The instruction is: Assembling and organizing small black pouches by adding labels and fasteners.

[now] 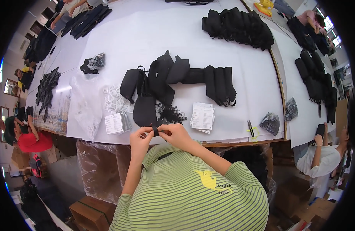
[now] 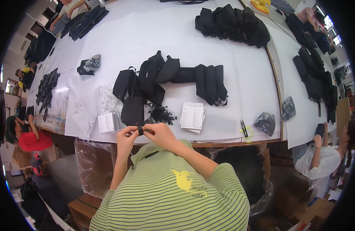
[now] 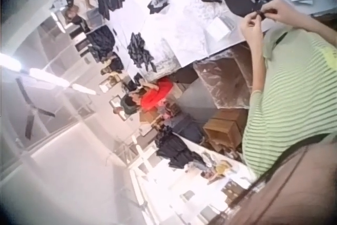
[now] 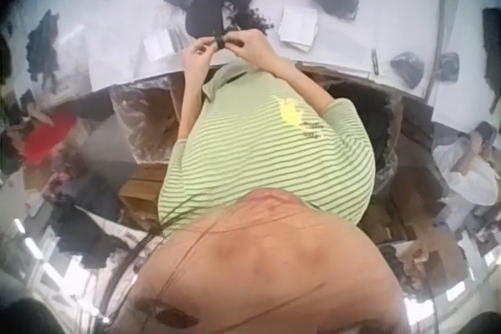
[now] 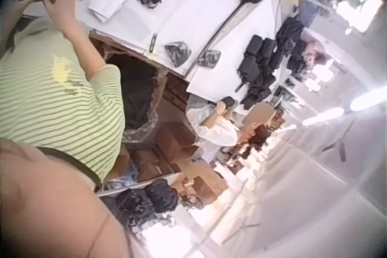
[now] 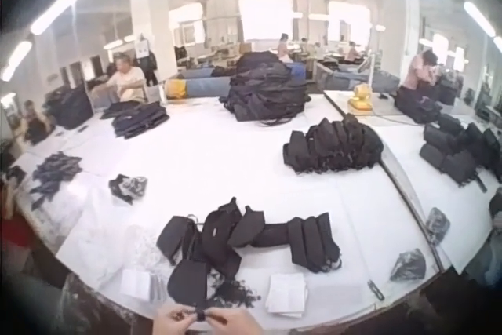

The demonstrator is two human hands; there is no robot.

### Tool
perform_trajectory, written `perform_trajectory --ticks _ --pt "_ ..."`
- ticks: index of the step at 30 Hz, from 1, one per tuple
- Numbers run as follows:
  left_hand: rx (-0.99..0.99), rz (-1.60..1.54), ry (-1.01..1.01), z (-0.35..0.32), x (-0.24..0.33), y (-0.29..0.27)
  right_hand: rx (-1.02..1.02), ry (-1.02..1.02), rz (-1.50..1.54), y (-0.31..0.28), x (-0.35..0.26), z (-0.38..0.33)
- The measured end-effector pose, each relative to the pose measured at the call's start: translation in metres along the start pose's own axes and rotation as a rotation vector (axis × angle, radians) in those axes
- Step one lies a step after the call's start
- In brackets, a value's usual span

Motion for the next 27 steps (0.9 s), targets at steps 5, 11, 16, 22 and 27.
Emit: perform_trajectory --ticks 5,11,16,22,27 --pt "0.211 -0.018 0.197 -0.009 0.031 -0.007 -0.118 0.234 0.463 -0.006 0.009 -0.006" --pt "0.082 -0.626 0.089 -0.011 0.035 0.007 -0.094 0.274 0.737 -0.046 0.004 -0.024" --pt "-0.014 -0.585 -0.021 -0.013 0.046 0.023 -0.08 0.237 0.766 -0.041 -0.005 -0.027" --pt "-0.077 -0.432 -0.052 -0.013 0.053 0.023 -0.06 0.144 0.759 -0.036 -0.021 -0.033" --pt "-0.128 -0.439 -0.069 -0.013 0.061 0.026 -0.072 0.139 0.73 -0.035 -0.028 -0.034"
Point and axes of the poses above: each hand's wrist, its own z-axis towards the middle knuckle, its own y-axis out of the palm, x = y × z, the point moved 7 cm from there along z, towards the middle knuckle, and after that the axes turned 15 degrees about y, right-handed, at the moved point
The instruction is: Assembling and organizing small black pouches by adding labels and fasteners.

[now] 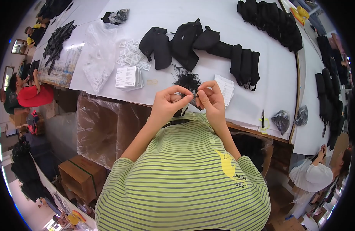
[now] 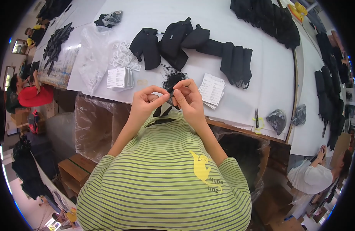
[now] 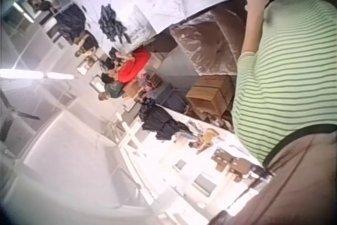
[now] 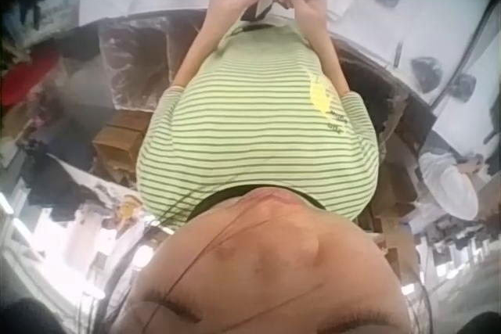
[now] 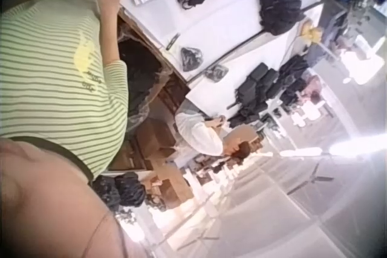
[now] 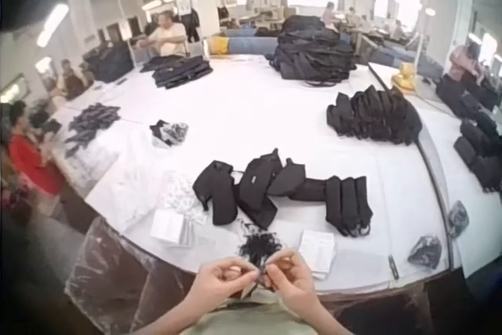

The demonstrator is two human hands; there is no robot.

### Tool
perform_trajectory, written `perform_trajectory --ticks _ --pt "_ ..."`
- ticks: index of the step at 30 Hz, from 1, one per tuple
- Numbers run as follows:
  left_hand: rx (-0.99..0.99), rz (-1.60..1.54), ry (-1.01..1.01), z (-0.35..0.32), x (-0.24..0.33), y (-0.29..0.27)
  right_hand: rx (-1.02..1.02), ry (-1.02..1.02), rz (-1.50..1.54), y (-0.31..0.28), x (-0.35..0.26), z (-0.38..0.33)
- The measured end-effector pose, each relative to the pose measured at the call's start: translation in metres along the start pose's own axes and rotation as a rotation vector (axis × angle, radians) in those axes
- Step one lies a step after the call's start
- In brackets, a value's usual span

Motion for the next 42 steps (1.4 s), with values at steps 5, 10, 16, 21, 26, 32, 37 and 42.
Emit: perform_trajectory --ticks 5,10,16,21,26,32,37,42 --pt "-0.006 -0.028 0.02 0.005 0.002 0.004 0.001 -0.002 -0.004 -0.004 0.0 0.002" --pt "0.0 -0.009 0.047 0.009 0.0 0.006 0.009 0.012 0.013 -0.005 0.0 0.005" --pt "0.007 0.009 0.04 0.014 -0.004 0.004 0.026 -0.009 0.015 -0.004 -0.001 0.007" --pt "-0.015 0.055 0.04 0.012 -0.004 0.005 0.186 -0.176 -0.295 -0.006 -0.003 0.001" --pt "-0.032 0.062 0.047 0.009 0.002 0.006 0.15 -0.177 -0.356 -0.001 -0.011 -0.001" --pt "-0.127 -0.239 0.228 0.041 -0.023 -0.005 -0.106 0.026 0.101 0.009 -0.016 0.008" --pt "-0.597 -0.153 -0.021 0.034 -0.059 0.019 -0.243 -0.006 0.377 -0.001 -0.034 0.017" --pt "-0.709 0.122 0.126 0.041 -0.06 0.012 -0.212 0.021 0.53 -0.006 -0.04 0.013"
Point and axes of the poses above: each hand's wrist, its own z-axis towards the middle knuckle, its own y-axis out of the palm, x = y × z, the point moved 7 cm from there along z, towards the middle knuckle, and after that the axes turned 15 degrees about y, right-handed, at the moved point
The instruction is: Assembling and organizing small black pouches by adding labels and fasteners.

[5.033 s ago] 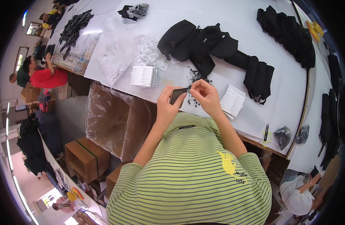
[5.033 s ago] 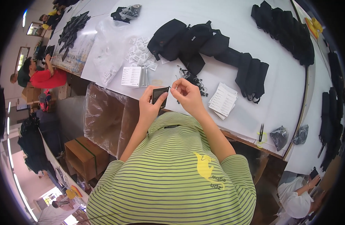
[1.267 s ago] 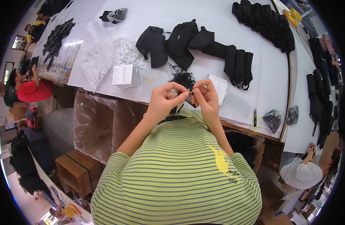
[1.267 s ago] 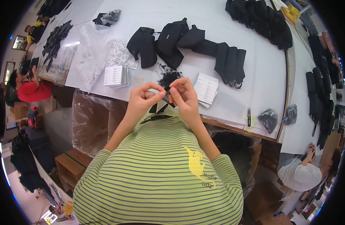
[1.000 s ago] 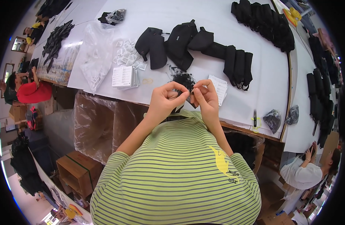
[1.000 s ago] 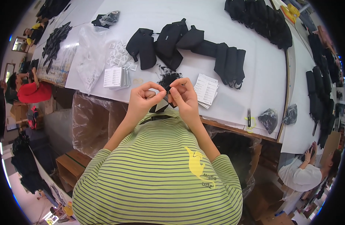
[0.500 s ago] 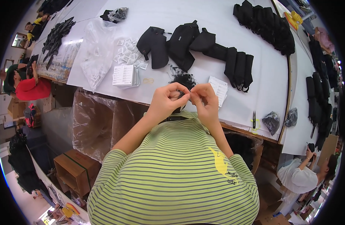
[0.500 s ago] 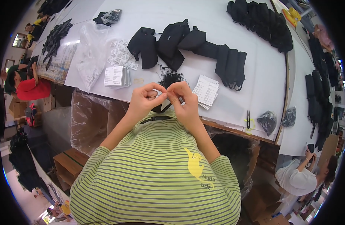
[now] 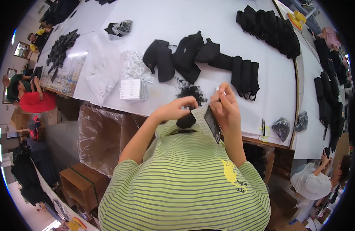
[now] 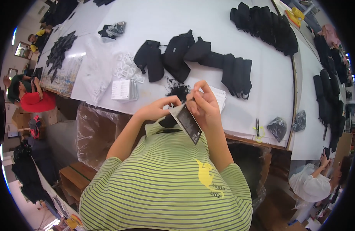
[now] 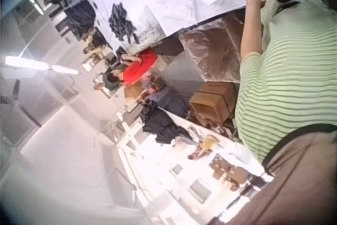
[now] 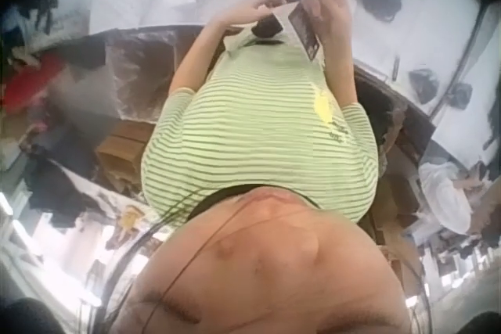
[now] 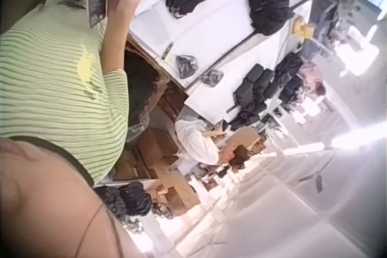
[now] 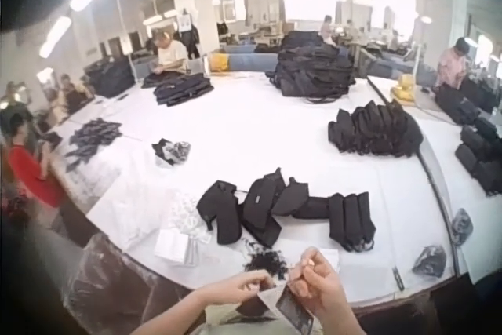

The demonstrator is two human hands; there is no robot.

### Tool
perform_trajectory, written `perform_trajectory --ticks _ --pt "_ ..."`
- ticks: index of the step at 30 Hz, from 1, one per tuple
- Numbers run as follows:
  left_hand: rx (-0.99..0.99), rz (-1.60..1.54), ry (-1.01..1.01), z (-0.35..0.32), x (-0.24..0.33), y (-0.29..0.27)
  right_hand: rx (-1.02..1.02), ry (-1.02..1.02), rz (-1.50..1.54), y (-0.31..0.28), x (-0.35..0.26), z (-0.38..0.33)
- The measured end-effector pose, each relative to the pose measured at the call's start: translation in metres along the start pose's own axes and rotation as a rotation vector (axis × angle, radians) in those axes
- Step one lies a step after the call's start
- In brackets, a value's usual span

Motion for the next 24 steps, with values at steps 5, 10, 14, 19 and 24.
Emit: perform_trajectory --ticks 5,10,14,19,24 --pt "-0.142 0.43 -0.153 -0.02 -0.028 -0.019 -0.108 -0.064 0.066 -0.005 -0.013 -0.002" --pt "0.094 0.13 -0.129 -0.03 -0.025 -0.03 -0.083 -0.125 0.161 -0.024 -0.031 -0.009" --pt "0.21 -0.019 -0.133 -0.036 -0.025 -0.02 -0.011 -0.176 0.128 -0.04 -0.036 -0.018" --pt "0.213 -0.019 -0.099 -0.036 -0.009 0.001 0.146 -0.178 0.019 -0.059 -0.035 -0.02" --pt "0.207 0.022 -0.105 -0.033 0.007 0.006 0.28 0.131 -0.345 -0.092 0.017 -0.025"
Point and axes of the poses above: each hand's wrist, its own z-axis towards the middle knuckle, its own y-axis out of the palm, x = y × z, the point moved 7 cm from there along z, towards the middle knuckle, and after that the axes turned 15 degrees about y, right-handed, at the moved point
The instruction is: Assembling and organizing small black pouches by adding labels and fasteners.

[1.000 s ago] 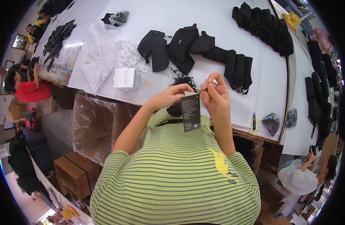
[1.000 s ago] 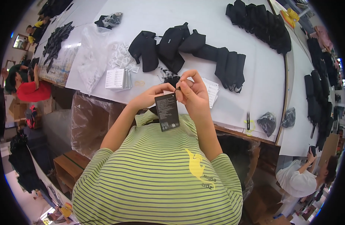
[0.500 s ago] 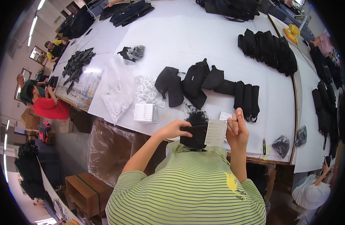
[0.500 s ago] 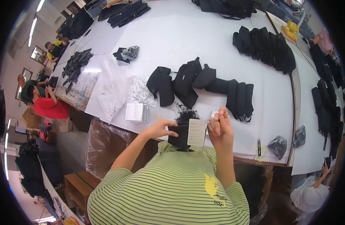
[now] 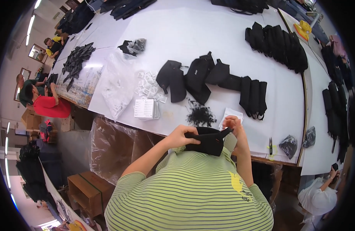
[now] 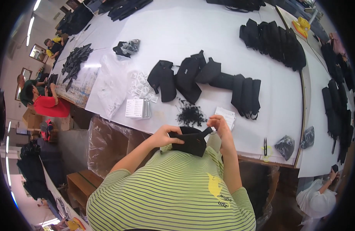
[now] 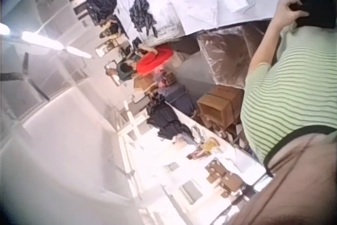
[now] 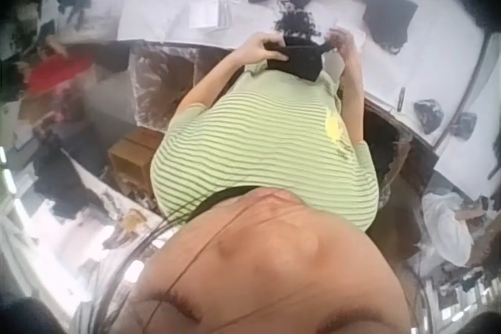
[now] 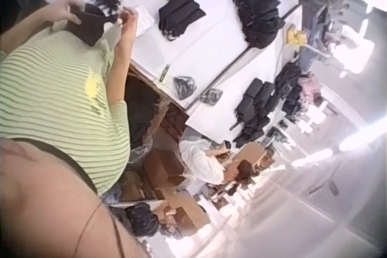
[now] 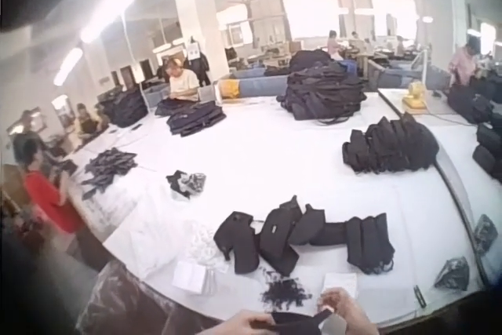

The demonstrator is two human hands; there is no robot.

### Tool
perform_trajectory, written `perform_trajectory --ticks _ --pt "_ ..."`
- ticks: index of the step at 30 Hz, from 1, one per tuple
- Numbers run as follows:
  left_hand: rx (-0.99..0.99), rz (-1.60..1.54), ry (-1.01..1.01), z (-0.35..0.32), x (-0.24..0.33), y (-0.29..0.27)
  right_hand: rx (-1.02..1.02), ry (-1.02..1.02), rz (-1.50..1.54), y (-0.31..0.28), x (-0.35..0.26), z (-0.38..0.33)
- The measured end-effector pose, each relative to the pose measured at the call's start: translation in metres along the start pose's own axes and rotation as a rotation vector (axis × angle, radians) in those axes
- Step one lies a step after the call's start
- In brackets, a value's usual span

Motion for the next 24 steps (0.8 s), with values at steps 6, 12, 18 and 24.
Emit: perform_trajectory --ticks 6,12,18,24 --pt "0.038 0.088 -0.056 0.001 0.006 -0.001 0.052 0.117 -0.109 -0.012 0.038 -0.031" --pt "0.039 0.192 -0.157 0.0 -0.003 -0.004 0.036 0.078 0.007 -0.027 0.009 -0.048" --pt "0.171 0.199 -0.109 0.0 -0.008 -0.002 0.098 0.074 -0.259 -0.038 -0.021 -0.07" --pt "0.071 0.422 -0.115 0.001 -0.002 -0.012 0.348 0.241 -0.605 -0.102 -0.024 -0.075"
Point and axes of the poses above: each hand's wrist, its own z-axis towards the middle knuckle, its own y-axis out of the palm, x = y × z, the point moved 7 cm from there along z, towards the middle knuckle, and after that the axes turned 15 degrees about y, right-handed, at the moved point
